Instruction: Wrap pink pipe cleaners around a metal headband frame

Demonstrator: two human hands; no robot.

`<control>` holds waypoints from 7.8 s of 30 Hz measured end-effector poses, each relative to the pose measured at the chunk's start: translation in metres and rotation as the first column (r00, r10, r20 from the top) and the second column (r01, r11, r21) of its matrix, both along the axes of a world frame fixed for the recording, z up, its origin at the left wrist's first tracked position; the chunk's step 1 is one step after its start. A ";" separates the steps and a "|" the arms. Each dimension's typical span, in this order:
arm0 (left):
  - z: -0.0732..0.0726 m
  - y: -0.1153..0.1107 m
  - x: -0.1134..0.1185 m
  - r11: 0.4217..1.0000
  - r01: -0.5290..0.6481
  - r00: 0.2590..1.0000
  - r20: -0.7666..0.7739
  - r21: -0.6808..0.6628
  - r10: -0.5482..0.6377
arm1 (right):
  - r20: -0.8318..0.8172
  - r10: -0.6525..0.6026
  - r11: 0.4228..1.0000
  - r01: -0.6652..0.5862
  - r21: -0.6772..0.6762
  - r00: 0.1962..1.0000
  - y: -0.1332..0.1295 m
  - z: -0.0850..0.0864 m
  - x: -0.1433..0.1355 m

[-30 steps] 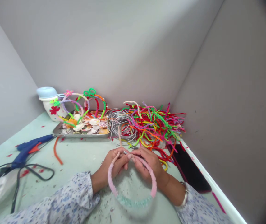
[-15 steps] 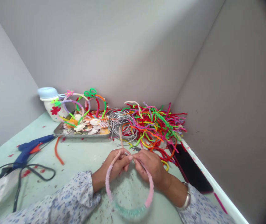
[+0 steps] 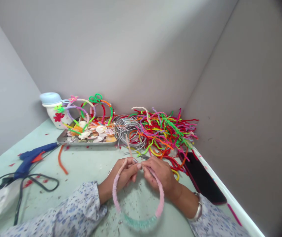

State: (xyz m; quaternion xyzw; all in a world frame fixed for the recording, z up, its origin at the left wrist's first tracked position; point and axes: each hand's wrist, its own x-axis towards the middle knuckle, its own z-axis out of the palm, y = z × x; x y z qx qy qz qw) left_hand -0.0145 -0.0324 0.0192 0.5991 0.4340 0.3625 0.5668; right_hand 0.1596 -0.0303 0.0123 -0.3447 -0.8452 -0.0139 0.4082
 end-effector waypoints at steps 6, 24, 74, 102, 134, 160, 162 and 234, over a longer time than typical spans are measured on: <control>0.011 -0.001 -0.001 0.998 0.009 1.000 -0.024 -0.055 -0.011 | 0.038 0.013 0.998 -0.015 0.054 0.999 0.000 0.002 0.000; 0.012 0.000 -0.003 0.997 0.021 1.000 0.024 -0.079 -0.019 | 0.116 0.023 0.988 -0.040 0.147 0.993 -0.001 0.003 0.001; -0.004 -0.007 0.005 0.920 -0.225 0.964 -0.067 0.321 0.259 | -0.790 -0.394 0.242 -0.776 -0.583 0.471 -0.001 0.001 -0.014; 0.005 -0.008 0.004 0.882 -0.212 0.937 -0.167 0.421 0.306 | -0.737 -0.335 0.197 -0.721 -0.664 0.587 -0.002 0.002 -0.015; 0.008 -0.012 0.000 0.900 -0.143 0.920 -0.280 0.411 0.274 | -0.672 -0.313 0.275 -0.613 -0.741 0.671 -0.004 0.000 -0.018; 0.010 -0.020 0.004 0.911 -0.153 0.921 -0.279 0.383 0.272 | -0.621 -0.234 0.474 -0.470 -0.745 0.748 -0.010 -0.001 -0.016; 0.011 -0.020 0.004 0.912 -0.143 0.921 -0.287 0.384 0.265 | -0.598 -0.223 0.478 -0.448 -0.756 0.770 -0.009 -0.005 -0.015; 0.021 -0.014 0.015 0.948 -0.314 0.939 -0.130 0.044 0.317 | -0.286 -0.108 0.895 -0.032 -0.445 0.952 -0.015 -0.002 -0.018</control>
